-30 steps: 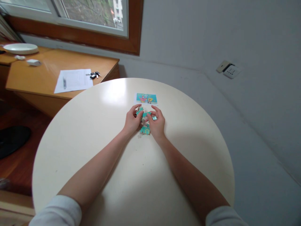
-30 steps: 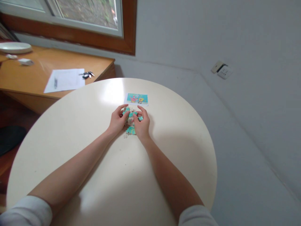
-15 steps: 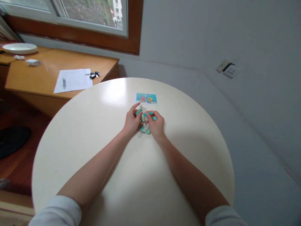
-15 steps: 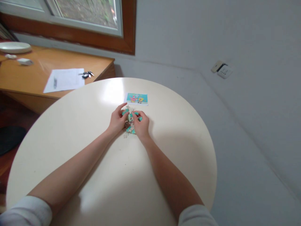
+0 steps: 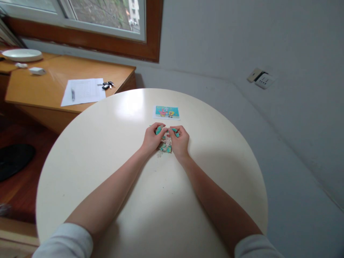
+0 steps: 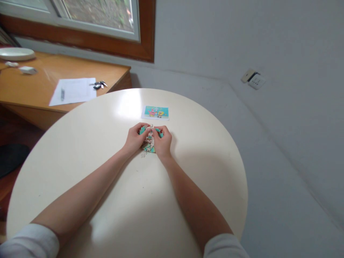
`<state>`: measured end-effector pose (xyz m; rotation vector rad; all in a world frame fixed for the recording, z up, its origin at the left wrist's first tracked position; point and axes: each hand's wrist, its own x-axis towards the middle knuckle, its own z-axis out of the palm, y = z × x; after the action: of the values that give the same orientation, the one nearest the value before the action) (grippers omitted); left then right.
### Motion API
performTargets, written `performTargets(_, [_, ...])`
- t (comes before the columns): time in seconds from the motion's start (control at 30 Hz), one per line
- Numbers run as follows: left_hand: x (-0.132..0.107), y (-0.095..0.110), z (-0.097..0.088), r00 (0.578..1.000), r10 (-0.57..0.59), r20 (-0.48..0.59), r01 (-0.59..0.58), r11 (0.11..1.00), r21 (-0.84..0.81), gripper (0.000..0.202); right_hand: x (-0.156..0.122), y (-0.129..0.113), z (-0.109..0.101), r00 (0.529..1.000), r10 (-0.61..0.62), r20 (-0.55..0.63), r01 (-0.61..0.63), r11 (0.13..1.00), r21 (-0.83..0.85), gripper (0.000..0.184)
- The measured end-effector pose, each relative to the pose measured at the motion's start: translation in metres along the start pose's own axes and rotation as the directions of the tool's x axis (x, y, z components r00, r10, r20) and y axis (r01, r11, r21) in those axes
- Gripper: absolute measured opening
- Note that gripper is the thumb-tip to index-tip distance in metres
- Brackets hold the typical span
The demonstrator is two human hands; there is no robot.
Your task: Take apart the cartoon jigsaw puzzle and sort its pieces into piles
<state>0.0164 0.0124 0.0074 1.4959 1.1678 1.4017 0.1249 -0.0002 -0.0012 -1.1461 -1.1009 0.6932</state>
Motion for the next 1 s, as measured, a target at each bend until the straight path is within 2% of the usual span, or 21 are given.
performTargets(0.13, [0.0, 0.001, 0.0, 1.0, -0.011, 0.008, 0.011, 0.999, -0.032, 0.014, 0.0007, 0.003, -0.0005, 0.999, 0.009, 0.051, -0.009, 1.0, -0.001, 0.026])
performTargets(0.3, [-0.001, 0.0003, 0.0006, 0.995, -0.062, 0.078, 0.072, 0.986, -0.147, 0.02, -0.0002, -0.0002, 0.0018, 0.998, 0.008, 0.064, -0.011, 0.999, 0.048, 0.032])
performTargets(0.37, [-0.0008, -0.0009, 0.0007, 0.996, -0.035, 0.088, 0.046, 0.991, -0.126, 0.018, -0.0009, -0.0008, 0.0031, 0.997, 0.031, 0.075, -0.037, 0.995, 0.088, 0.035])
performTargets(0.5, [0.0007, -0.0026, 0.0008, 0.999, 0.024, 0.037, -0.023, 0.999, -0.03, 0.011, -0.0018, -0.0002, 0.0046, 0.992, 0.064, 0.105, -0.077, 0.989, 0.125, 0.037])
performTargets(0.67, [0.0018, -0.0021, 0.0002, 0.999, 0.047, -0.026, -0.047, 0.998, 0.031, 0.012, 0.0001, -0.0007, 0.0021, 0.997, 0.044, 0.066, -0.045, 0.999, 0.025, 0.037])
performTargets(0.8, [0.0016, -0.0008, -0.0018, 0.998, 0.014, -0.062, -0.013, 1.0, 0.011, 0.013, 0.002, 0.0003, -0.0009, 0.997, 0.054, 0.05, -0.053, 0.998, -0.024, 0.037])
performTargets(1.0, [0.0005, 0.0012, -0.0024, 1.0, -0.008, 0.026, 0.009, 0.999, -0.04, 0.016, 0.002, 0.0002, -0.0013, 0.997, 0.048, 0.053, -0.048, 0.999, -0.016, 0.034])
